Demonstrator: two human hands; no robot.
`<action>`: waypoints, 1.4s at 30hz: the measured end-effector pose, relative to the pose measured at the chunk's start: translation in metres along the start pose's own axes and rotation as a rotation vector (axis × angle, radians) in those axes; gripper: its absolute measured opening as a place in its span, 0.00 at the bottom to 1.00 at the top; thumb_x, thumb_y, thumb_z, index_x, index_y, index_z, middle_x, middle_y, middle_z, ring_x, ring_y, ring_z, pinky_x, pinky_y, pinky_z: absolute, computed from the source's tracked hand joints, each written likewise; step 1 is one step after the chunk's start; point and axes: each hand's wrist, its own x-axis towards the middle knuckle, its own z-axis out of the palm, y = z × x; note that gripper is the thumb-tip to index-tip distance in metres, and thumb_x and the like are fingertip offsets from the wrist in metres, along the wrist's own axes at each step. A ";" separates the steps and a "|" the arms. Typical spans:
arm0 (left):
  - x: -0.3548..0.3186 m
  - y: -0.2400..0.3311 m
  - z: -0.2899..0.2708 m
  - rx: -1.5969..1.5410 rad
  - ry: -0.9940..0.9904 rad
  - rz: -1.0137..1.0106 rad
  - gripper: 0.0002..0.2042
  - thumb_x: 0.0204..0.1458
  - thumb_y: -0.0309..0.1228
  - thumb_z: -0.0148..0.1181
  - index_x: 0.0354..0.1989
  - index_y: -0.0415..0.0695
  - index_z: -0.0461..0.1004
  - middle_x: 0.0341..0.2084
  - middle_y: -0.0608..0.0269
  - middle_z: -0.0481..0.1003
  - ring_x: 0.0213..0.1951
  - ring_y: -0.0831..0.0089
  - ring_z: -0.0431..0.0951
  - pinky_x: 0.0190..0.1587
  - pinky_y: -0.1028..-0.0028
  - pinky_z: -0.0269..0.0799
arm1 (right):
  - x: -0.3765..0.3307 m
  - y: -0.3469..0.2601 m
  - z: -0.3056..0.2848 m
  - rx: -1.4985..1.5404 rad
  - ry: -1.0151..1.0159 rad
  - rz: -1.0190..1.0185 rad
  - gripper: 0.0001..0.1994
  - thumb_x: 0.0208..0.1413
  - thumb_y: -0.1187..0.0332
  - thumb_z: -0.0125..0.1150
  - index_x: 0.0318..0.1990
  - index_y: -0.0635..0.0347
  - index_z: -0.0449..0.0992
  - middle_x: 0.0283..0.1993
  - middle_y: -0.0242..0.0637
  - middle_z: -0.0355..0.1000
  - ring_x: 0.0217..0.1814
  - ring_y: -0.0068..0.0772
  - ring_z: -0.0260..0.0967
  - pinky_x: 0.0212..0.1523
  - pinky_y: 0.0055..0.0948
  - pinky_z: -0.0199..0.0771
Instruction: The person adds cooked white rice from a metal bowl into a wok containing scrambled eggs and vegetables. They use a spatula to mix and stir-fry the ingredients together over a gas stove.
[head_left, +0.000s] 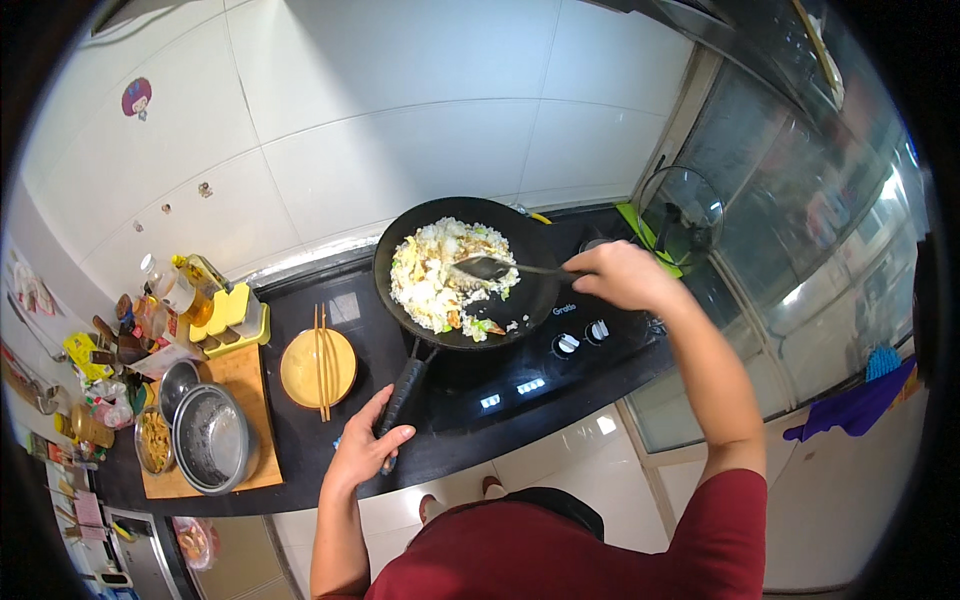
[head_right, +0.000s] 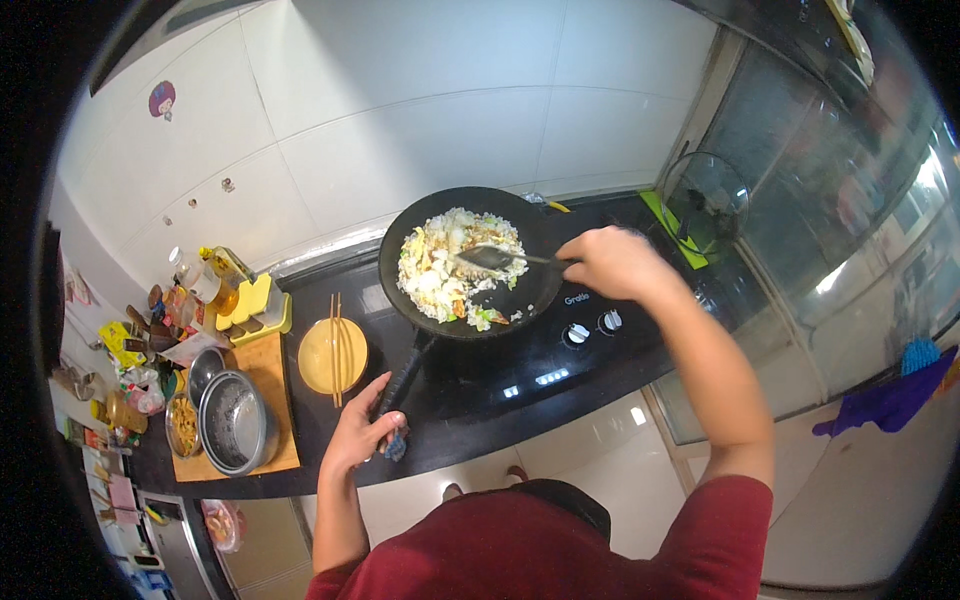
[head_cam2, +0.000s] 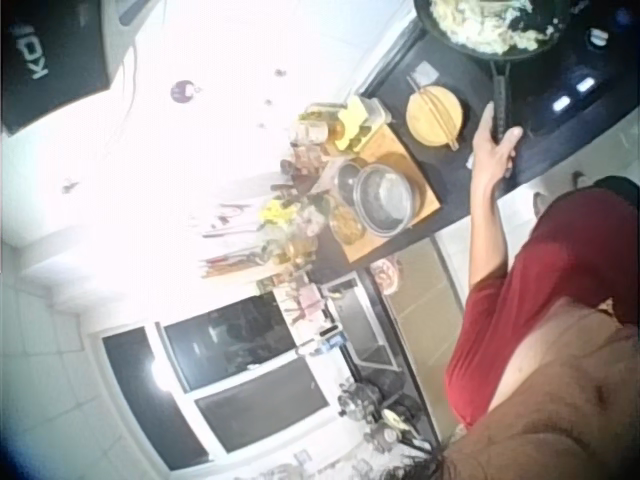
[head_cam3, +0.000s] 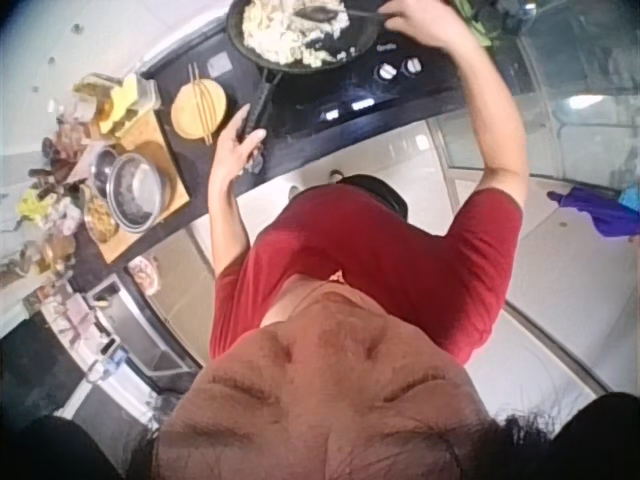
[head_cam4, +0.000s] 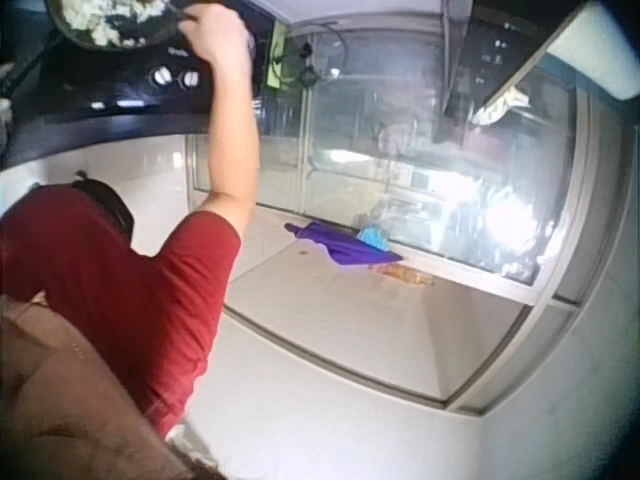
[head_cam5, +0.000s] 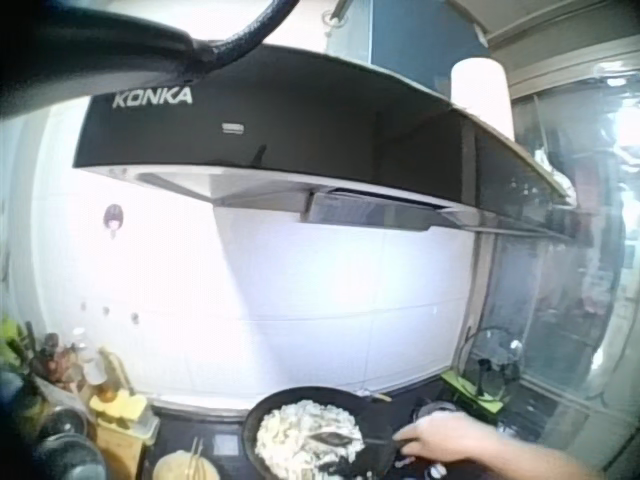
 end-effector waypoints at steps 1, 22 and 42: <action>-0.002 0.002 0.000 -0.006 0.009 -0.005 0.36 0.51 0.31 0.70 0.67 0.34 0.59 0.32 0.64 0.73 0.23 0.83 0.68 0.22 0.79 0.66 | -0.004 0.003 -0.014 0.103 -0.013 0.027 0.17 0.53 0.62 0.63 0.51 0.51 0.80 0.43 0.47 0.79 0.46 0.45 0.78 0.49 0.41 0.77; 0.001 0.007 0.001 -0.026 0.010 -0.020 0.35 0.51 0.30 0.69 0.67 0.35 0.60 0.28 0.66 0.72 0.21 0.83 0.67 0.20 0.80 0.64 | 0.039 0.011 0.039 0.495 -0.139 -0.086 0.21 0.54 0.69 0.63 0.57 0.58 0.75 0.37 0.44 0.80 0.29 0.33 0.77 0.34 0.32 0.77; 0.003 0.008 0.002 0.023 0.001 -0.002 0.35 0.51 0.32 0.69 0.67 0.35 0.60 0.28 0.67 0.71 0.22 0.82 0.67 0.20 0.80 0.65 | -0.023 -0.036 0.044 -0.295 0.146 -0.171 0.19 0.51 0.64 0.65 0.52 0.43 0.77 0.31 0.42 0.74 0.32 0.46 0.76 0.31 0.42 0.75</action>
